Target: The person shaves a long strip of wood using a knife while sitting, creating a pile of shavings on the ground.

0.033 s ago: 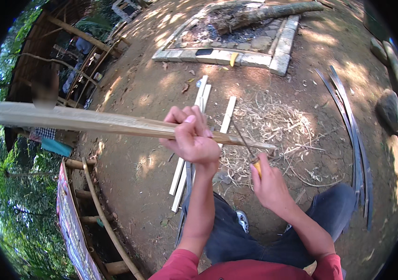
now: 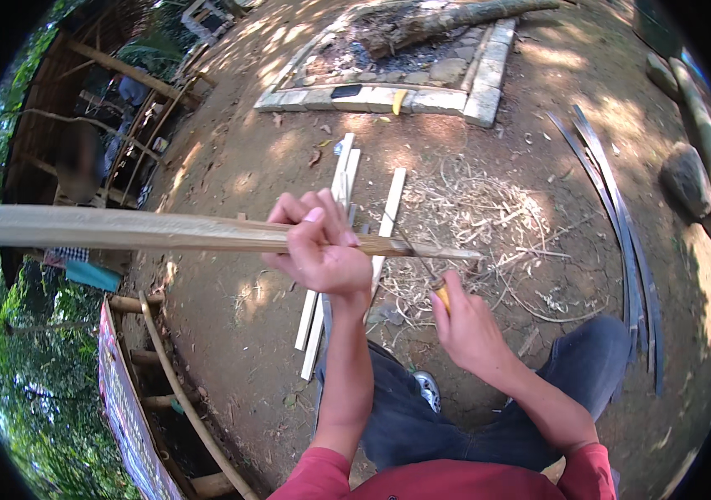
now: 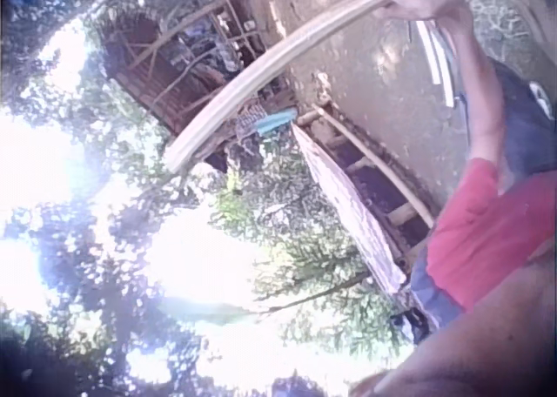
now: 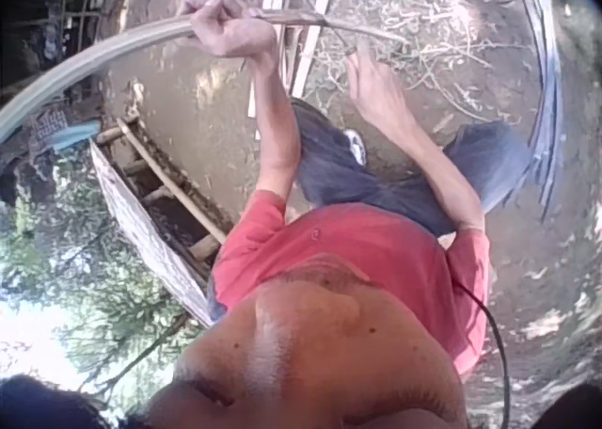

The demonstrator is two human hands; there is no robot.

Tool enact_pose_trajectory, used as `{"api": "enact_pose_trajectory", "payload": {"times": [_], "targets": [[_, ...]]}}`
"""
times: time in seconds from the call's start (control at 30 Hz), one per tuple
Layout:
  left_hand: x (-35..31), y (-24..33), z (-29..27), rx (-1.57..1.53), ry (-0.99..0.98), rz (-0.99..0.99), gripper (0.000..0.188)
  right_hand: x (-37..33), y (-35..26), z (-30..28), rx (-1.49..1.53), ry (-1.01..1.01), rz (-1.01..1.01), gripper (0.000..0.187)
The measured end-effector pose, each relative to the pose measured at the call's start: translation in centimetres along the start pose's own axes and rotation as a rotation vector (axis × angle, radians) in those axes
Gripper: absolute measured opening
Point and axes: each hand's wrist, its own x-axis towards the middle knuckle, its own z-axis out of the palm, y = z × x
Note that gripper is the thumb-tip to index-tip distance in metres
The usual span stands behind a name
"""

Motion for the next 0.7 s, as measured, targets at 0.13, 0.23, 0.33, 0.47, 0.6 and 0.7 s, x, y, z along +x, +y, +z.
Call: {"api": "enact_pose_trajectory", "payload": {"times": [0.13, 0.23, 0.33, 0.47, 0.6, 0.7], "targets": [[-0.5, 0.6, 1.2, 0.0, -0.034, -0.012, 0.023, -0.6, 0.1, -0.9, 0.016, -0.014, -0.018, 0.022], [-0.7, 1.0, 1.5, -0.007, -0.044, -0.007, 0.023, -1.0, 1.3, -0.2, 0.009, -0.034, -0.021, 0.022], [-0.3, 0.5, 1.0, -0.073, -0.022, -0.04, 0.023, 0.8, 5.1, 1.6, -0.023, 0.003, 0.071, 0.021], [0.0, 0.7, 0.1, -0.058, -0.046, -0.021, 0.023, 0.1, 3.2, 0.7, -0.058, -0.01, 0.077, 0.02], [-1.2, 1.3, 0.3, -0.041, -0.055, -0.027, 0.022, -0.9, 1.5, 1.1, -0.067, -0.014, -0.012, 0.023], [-1.0, 1.4, 0.0, -0.014, -0.041, -0.049, 0.022, 0.7, 6.2, 3.2, -0.17, 0.082, 0.003, 0.02]]}}
